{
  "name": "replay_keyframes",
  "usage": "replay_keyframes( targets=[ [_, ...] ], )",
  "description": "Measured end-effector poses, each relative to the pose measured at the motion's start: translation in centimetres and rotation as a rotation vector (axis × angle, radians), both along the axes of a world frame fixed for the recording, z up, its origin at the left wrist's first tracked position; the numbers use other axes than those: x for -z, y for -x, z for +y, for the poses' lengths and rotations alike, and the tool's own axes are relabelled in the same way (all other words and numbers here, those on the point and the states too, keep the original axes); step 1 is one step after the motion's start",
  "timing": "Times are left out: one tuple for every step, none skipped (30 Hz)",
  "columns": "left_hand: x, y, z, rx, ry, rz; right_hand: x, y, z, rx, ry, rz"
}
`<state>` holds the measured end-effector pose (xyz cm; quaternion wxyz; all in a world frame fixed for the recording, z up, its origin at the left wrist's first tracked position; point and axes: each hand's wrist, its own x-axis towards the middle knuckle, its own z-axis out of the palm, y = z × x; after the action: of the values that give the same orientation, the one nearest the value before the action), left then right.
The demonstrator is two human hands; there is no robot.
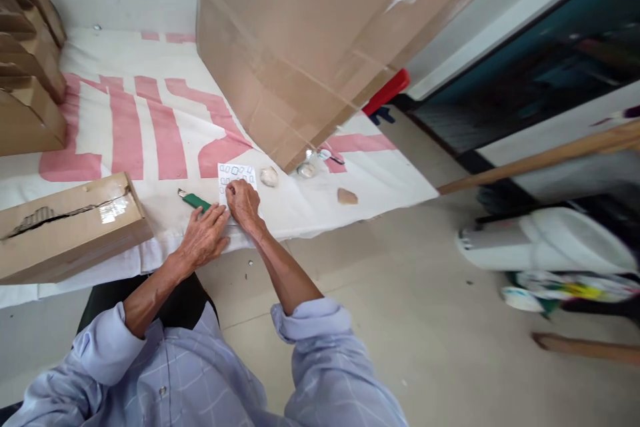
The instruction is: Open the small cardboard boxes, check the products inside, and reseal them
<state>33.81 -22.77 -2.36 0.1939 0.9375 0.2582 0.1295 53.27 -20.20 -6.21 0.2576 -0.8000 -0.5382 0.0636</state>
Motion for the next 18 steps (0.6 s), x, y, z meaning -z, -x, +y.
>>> replay_keyframes(
  targets=[
    [-0.2,0.6,-0.4,0.011,0.006,-0.008,0.1,0.1,0.0,0.0,-0.012,-0.016],
    [-0.4,1.3,-0.9,0.02,0.006,-0.023,0.2,0.2,-0.1,-0.001,-0.021,-0.032],
    [-0.6,2.2,-1.4,0.025,-0.002,-0.045,0.2,0.4,-0.1,-0.005,-0.025,-0.048],
    [-0.9,3.1,-2.0,0.022,-0.016,-0.076,0.2,0.4,-0.2,-0.013,-0.02,-0.059],
    [-1.3,4.3,-2.6,0.011,-0.037,-0.115,0.2,0.5,-0.3,-0.025,-0.01,-0.067],
    [-1.8,5.5,-3.2,-0.007,-0.066,-0.159,0.1,0.6,-0.4,-0.036,0.002,-0.071],
    [-2.4,6.9,-3.8,-0.034,-0.106,-0.21,-0.1,0.6,-0.5,-0.045,0.01,-0.071],
    [-3.2,8.4,-4.4,-0.072,-0.158,-0.266,-0.3,0.6,-0.7,-0.05,0.016,-0.067],
    [-4.2,10.1,-5.0,-0.118,-0.22,-0.324,-0.6,0.6,-0.8,-0.049,0.019,-0.062],
    [-5.3,11.8,-5.4,-0.176,-0.291,-0.385,-0.9,0.6,-0.8,-0.043,0.019,-0.06],
    [-6.5,13.7,-5.7,-0.248,-0.363,-0.445,-1.2,0.7,-0.9,-0.032,0.017,-0.061],
    [-7.6,15.7,-5.9,-0.322,-0.428,-0.499,-1.6,0.8,-1.0,-0.021,0.011,-0.064],
    [-8.7,17.8,-5.9,-0.41,-0.478,-0.543,-2.0,1.0,-1.0,-0.014,-0.001,-0.068],
    [-9.7,19.9,-5.7,-0.502,-0.524,-0.581,-2.4,1.3,-1.0,-0.014,-0.026,-0.068],
    [-10.4,21.9,-5.4,-0.6,-0.56,-0.604,-2.8,1.8,-0.9,-0.026,-0.063,-0.059],
    [-10.8,23.9,-4.8,-0.697,-0.563,-0.614,-3.3,2.4,-0.8,-0.053,-0.11,-0.038],
    [-11.1,25.6,-4.2,-0.787,-0.527,-0.614,-3.9,3.3,-0.8,-0.097,-0.161,0.001],
    [-11.0,27.2,-3.4,-0.848,-0.451,-0.619,-4.4,4.3,-0.7,-0.158,-0.209,0.061]
  ],
)
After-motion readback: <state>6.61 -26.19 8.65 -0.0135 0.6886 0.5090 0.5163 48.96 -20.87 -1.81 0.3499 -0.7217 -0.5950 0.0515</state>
